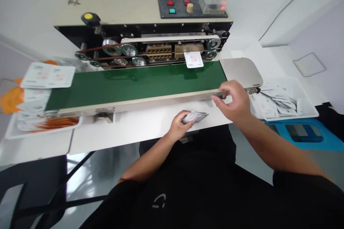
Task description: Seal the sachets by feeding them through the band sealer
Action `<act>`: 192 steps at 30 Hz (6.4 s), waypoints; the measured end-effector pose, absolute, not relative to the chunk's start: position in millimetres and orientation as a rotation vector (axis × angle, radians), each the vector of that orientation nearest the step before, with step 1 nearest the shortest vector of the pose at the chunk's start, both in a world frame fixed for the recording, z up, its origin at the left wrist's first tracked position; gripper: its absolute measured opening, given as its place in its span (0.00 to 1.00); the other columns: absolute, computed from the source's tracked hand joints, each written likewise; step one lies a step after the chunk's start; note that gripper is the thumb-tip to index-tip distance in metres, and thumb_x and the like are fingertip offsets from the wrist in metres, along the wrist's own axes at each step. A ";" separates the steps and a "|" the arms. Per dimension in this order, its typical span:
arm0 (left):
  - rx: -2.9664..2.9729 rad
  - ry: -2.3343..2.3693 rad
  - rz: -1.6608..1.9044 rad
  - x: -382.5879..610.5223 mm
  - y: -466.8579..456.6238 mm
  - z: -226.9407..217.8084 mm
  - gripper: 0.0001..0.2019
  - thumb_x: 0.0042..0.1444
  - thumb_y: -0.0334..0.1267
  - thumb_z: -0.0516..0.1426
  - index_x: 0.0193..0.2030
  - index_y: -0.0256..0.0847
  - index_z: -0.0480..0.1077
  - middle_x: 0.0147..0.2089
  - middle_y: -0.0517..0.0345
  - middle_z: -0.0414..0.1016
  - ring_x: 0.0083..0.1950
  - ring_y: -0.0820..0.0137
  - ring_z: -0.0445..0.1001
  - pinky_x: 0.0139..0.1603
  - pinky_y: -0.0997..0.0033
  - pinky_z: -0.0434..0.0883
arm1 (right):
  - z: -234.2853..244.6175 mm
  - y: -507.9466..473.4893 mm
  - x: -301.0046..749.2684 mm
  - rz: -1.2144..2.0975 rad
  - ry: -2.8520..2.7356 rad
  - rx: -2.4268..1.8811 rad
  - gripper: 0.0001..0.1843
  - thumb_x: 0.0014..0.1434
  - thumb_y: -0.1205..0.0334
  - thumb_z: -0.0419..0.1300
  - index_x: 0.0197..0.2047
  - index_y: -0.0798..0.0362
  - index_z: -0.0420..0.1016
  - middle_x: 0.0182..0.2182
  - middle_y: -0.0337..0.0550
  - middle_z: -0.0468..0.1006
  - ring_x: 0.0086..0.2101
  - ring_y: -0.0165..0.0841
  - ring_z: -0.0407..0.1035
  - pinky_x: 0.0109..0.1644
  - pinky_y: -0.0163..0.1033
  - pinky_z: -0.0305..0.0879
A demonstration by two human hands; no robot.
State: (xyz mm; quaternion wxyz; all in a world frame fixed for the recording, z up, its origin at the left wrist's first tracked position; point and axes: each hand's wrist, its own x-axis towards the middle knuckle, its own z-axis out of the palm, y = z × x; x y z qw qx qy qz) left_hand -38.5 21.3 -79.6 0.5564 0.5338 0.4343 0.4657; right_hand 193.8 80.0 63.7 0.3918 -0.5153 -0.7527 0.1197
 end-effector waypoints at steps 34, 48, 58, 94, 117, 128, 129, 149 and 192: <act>0.423 0.899 1.235 8.1 4.3 -31.7 0.28 0.48 0.50 0.77 0.51 0.38 0.78 0.50 0.48 0.86 0.48 0.58 0.85 0.51 0.59 0.81 | -17.9 -10.4 157.6 1.654 -0.721 -1.141 0.28 0.53 0.47 0.78 0.53 0.48 0.79 0.45 0.45 0.84 0.39 0.38 0.80 0.39 0.43 0.81; 0.469 0.789 1.215 -31.7 16.7 -44.7 0.28 0.51 0.47 0.76 0.55 0.38 0.78 0.55 0.44 0.86 0.61 0.48 0.83 0.63 0.46 0.79 | -7.3 7.8 201.0 1.580 -0.998 -1.401 0.21 0.54 0.47 0.77 0.41 0.54 0.84 0.26 0.39 0.77 0.25 0.28 0.68 0.28 0.35 0.66; 0.534 0.814 1.203 -67.0 29.7 -80.7 0.29 0.49 0.45 0.77 0.55 0.38 0.76 0.50 0.46 0.86 0.59 0.50 0.84 0.63 0.43 0.79 | 70.6 68.1 246.6 1.227 -0.916 -1.271 0.18 0.52 0.64 0.74 0.46 0.50 0.81 0.35 0.43 0.85 0.23 0.27 0.70 0.26 0.33 0.69; 0.616 0.899 1.136 -63.6 28.9 -81.0 0.27 0.49 0.45 0.77 0.52 0.36 0.80 0.54 0.44 0.86 0.54 0.57 0.85 0.56 0.58 0.81 | 89.5 110.9 187.3 0.932 -1.264 -1.389 0.14 0.64 0.59 0.69 0.52 0.48 0.77 0.42 0.43 0.79 0.26 0.26 0.72 0.23 0.31 0.66; 0.589 0.915 1.122 -13.7 16.5 -62.0 0.23 0.48 0.46 0.78 0.46 0.35 0.81 0.46 0.49 0.87 0.43 0.63 0.84 0.49 0.64 0.79 | -55.5 -2.0 176.7 1.576 -1.248 -1.286 0.17 0.64 0.52 0.69 0.51 0.54 0.82 0.33 0.40 0.82 0.30 0.31 0.76 0.37 0.37 0.74; 0.560 0.934 1.093 -19.7 17.4 -61.0 0.26 0.46 0.46 0.78 0.46 0.34 0.80 0.44 0.49 0.87 0.40 0.65 0.83 0.43 0.66 0.79 | -52.0 -5.9 185.8 1.674 -1.019 -1.228 0.23 0.59 0.45 0.73 0.47 0.56 0.83 0.31 0.43 0.82 0.28 0.30 0.73 0.32 0.35 0.70; 0.554 0.939 1.082 -19.8 17.2 -60.6 0.26 0.47 0.47 0.78 0.47 0.34 0.79 0.44 0.49 0.86 0.40 0.65 0.84 0.41 0.66 0.80 | -52.4 -6.2 186.1 1.667 -0.989 -1.239 0.24 0.58 0.44 0.73 0.47 0.56 0.83 0.30 0.42 0.81 0.28 0.30 0.72 0.32 0.35 0.70; 0.715 0.997 1.021 -80.7 25.8 -82.9 0.30 0.45 0.46 0.78 0.52 0.34 0.78 0.46 0.48 0.86 0.41 0.63 0.85 0.32 0.70 0.82 | 8.8 -1.0 197.3 1.288 -1.011 -1.284 0.15 0.62 0.50 0.70 0.45 0.51 0.79 0.30 0.41 0.81 0.24 0.29 0.71 0.26 0.35 0.66; 0.756 0.923 0.954 -81.7 27.6 -87.8 0.29 0.48 0.49 0.77 0.51 0.33 0.77 0.50 0.45 0.84 0.46 0.59 0.84 0.40 0.64 0.84 | 86.8 121.5 189.9 0.815 -1.306 -1.367 0.12 0.68 0.54 0.67 0.51 0.49 0.78 0.40 0.43 0.79 0.25 0.26 0.71 0.24 0.32 0.67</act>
